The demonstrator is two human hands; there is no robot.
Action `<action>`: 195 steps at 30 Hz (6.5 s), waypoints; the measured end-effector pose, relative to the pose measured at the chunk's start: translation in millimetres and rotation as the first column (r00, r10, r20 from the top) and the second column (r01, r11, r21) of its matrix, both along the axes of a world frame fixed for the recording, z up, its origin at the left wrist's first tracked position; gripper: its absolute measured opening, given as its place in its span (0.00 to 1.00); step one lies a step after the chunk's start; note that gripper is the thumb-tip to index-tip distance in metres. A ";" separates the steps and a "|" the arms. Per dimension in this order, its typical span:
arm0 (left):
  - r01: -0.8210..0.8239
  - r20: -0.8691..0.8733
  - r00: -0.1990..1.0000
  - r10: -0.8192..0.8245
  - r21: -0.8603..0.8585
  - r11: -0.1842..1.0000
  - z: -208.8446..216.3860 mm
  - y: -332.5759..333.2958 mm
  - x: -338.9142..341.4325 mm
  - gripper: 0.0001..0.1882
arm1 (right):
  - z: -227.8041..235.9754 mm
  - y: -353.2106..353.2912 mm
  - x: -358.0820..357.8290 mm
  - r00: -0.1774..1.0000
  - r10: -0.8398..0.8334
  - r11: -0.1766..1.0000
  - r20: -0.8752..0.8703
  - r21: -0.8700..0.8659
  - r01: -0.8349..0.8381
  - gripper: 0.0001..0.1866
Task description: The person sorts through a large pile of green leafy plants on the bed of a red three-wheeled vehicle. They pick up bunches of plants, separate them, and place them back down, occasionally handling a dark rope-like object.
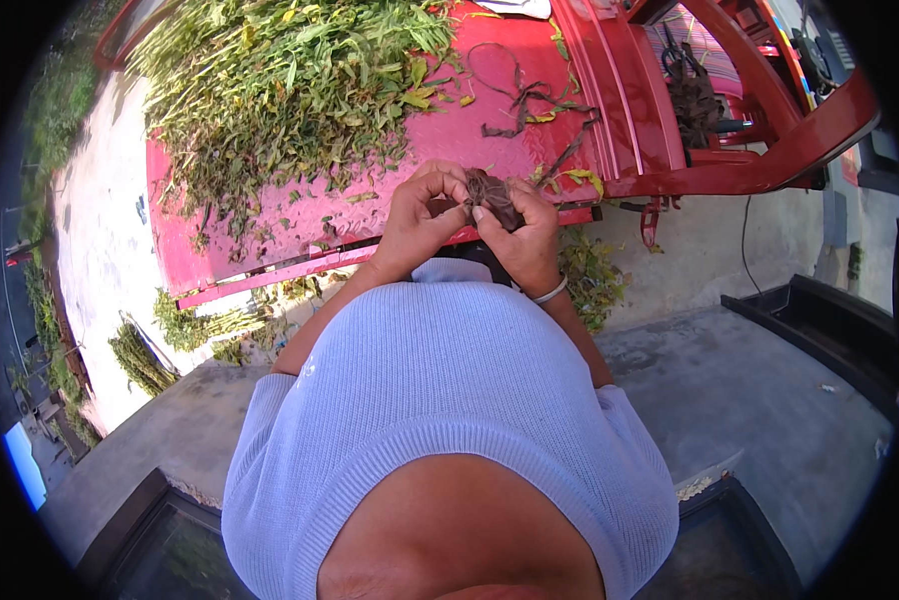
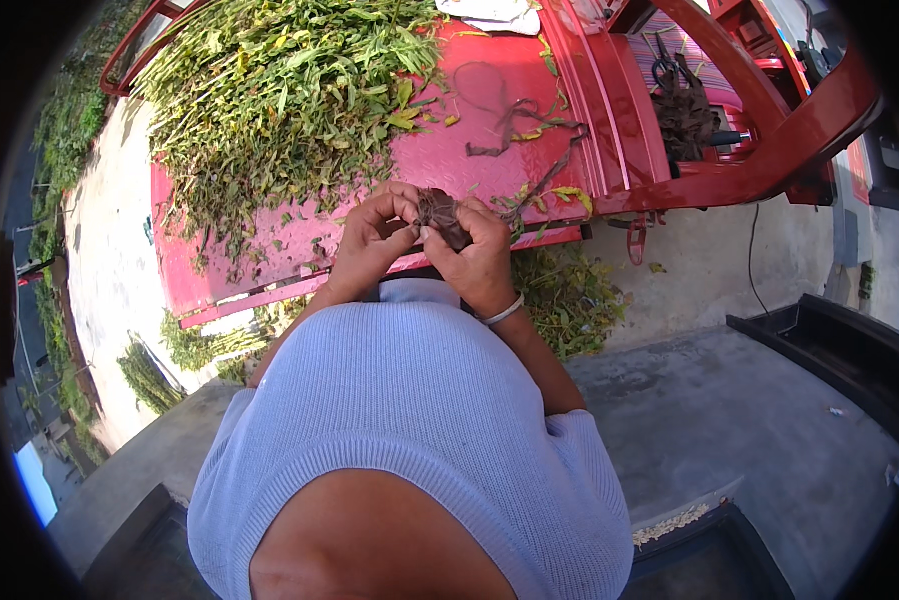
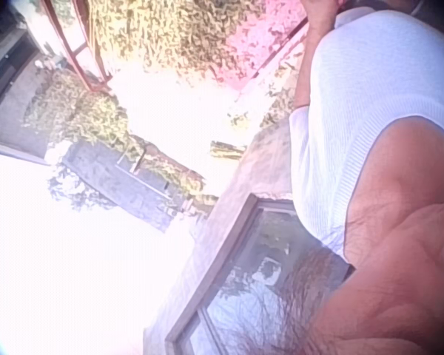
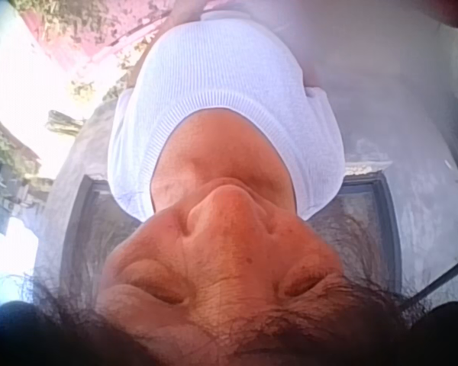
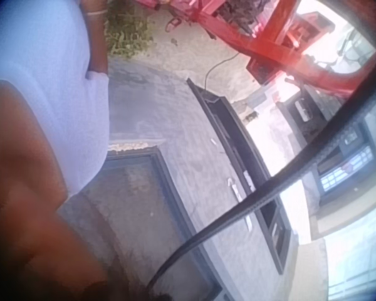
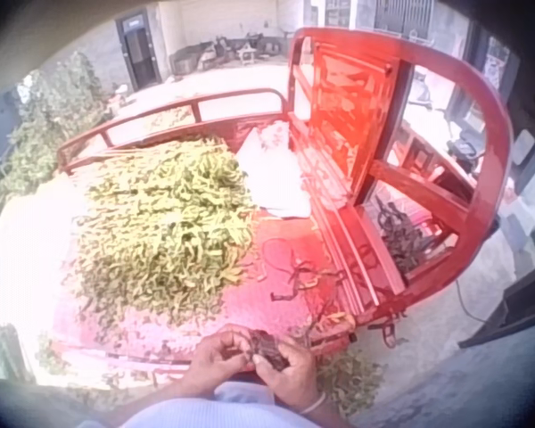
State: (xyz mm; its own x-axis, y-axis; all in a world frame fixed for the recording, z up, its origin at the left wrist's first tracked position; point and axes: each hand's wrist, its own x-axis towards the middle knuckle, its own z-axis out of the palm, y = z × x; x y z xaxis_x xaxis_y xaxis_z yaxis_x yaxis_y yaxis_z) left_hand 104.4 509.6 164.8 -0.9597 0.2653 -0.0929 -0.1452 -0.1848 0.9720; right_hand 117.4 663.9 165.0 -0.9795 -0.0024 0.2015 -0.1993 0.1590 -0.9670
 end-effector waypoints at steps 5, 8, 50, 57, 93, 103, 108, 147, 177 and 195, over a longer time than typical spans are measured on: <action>-0.067 -0.331 0.943 -0.039 -0.304 0.950 4.8 -1.2 -2.5 0.06 | -18.6 -0.3 0.3 1.000 -0.027 0.999 0.015 0.037 0.027 0.05; -0.219 -0.522 0.850 -0.066 -0.465 0.858 2.5 -2.8 -4.3 0.08 | -20.5 2.9 3.3 0.982 -0.028 0.999 0.186 -0.015 0.031 0.04; -0.147 0.184 0.972 0.147 -0.012 0.989 -11.8 -3.1 5.8 0.03 | -13.5 17.6 6.4 0.895 0.267 0.763 0.358 -0.646 0.031 0.05; -0.137 -0.038 0.990 0.133 -0.117 0.984 -6.2 6.9 9.1 0.04 | -28.8 6.3 4.0 0.975 0.023 0.992 0.222 -0.124 0.004 0.05; -0.108 0.396 0.916 -0.068 0.404 0.908 -26.2 0.0 9.6 0.05 | -27.8 11.3 -4.3 0.991 0.130 0.987 0.013 -0.096 -0.128 0.06; -0.027 0.266 0.962 -0.061 0.314 0.949 -31.9 4.2 10.6 0.05 | -23.5 7.3 -2.3 0.862 0.185 0.689 0.471 -0.688 0.228 0.13; -0.073 0.424 0.902 -0.079 0.331 0.941 -21.2 4.1 11.7 0.03 | -14.5 15.3 1.3 0.892 0.270 0.623 0.363 -0.772 0.125 0.06; -0.220 -0.508 0.855 -0.104 -0.537 0.814 -3.0 -5.5 -0.6 0.06 | -25.2 25.5 -7.2 0.970 0.163 0.931 0.180 -0.354 -0.091 0.10; -0.113 0.408 0.875 -0.260 0.695 0.710 -1.1 -6.0 12.6 0.09 | -13.9 24.9 -11.1 0.990 0.139 0.979 0.023 -0.154 -0.134 0.06; -0.219 0.462 0.868 -0.180 0.683 0.697 -12.7 -30.7 18.7 0.14 | -34.7 40.2 -10.0 0.955 -0.010 0.826 0.296 -0.536 0.175 0.04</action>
State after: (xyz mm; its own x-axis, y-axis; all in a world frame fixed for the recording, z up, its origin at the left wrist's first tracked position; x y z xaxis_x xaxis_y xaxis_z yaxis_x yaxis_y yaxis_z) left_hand 123.1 478.9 152.1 -0.8501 0.4225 -0.3145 -0.5183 -0.7774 0.3565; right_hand 107.5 704.1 130.3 -0.9841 0.1212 -0.1298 0.0692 -0.4117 -0.9087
